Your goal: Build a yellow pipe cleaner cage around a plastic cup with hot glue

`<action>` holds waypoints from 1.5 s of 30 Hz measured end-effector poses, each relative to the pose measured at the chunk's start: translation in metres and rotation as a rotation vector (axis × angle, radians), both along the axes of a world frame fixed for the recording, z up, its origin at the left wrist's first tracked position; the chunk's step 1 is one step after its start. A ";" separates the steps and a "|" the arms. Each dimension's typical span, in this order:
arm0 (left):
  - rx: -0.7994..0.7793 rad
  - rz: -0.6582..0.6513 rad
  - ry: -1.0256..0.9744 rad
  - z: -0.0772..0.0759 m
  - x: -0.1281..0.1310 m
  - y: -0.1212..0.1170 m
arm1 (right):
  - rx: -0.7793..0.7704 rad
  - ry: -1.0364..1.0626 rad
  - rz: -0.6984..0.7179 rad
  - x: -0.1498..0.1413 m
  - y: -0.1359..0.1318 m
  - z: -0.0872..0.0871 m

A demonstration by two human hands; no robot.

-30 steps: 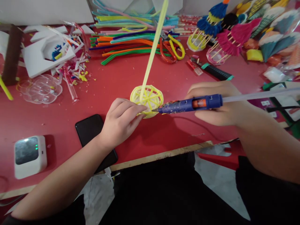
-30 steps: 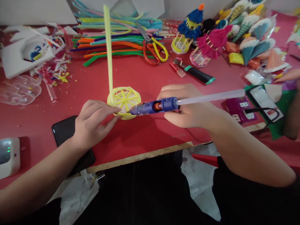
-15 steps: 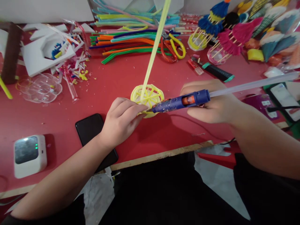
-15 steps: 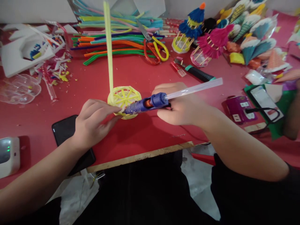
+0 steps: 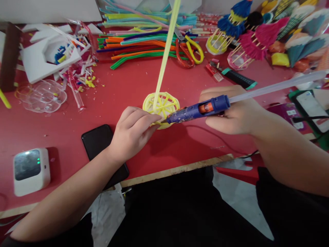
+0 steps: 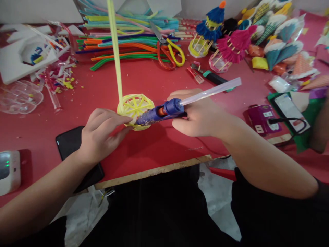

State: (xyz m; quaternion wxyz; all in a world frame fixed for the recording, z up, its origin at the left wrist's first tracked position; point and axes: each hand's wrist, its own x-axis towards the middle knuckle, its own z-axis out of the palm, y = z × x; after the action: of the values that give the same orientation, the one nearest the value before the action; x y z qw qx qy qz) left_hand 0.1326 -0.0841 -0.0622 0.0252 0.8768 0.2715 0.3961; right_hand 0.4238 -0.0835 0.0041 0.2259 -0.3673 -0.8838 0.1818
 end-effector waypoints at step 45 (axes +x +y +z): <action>0.003 0.004 0.046 0.003 0.000 0.001 | 0.177 -0.128 -0.203 0.043 -0.006 -0.005</action>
State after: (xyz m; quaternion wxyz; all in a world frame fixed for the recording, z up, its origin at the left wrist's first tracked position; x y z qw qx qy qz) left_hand 0.1327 -0.0832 -0.0592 0.0168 0.8852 0.2730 0.3764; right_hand 0.4668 -0.0895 -0.0011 0.2178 -0.4441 -0.8673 0.0559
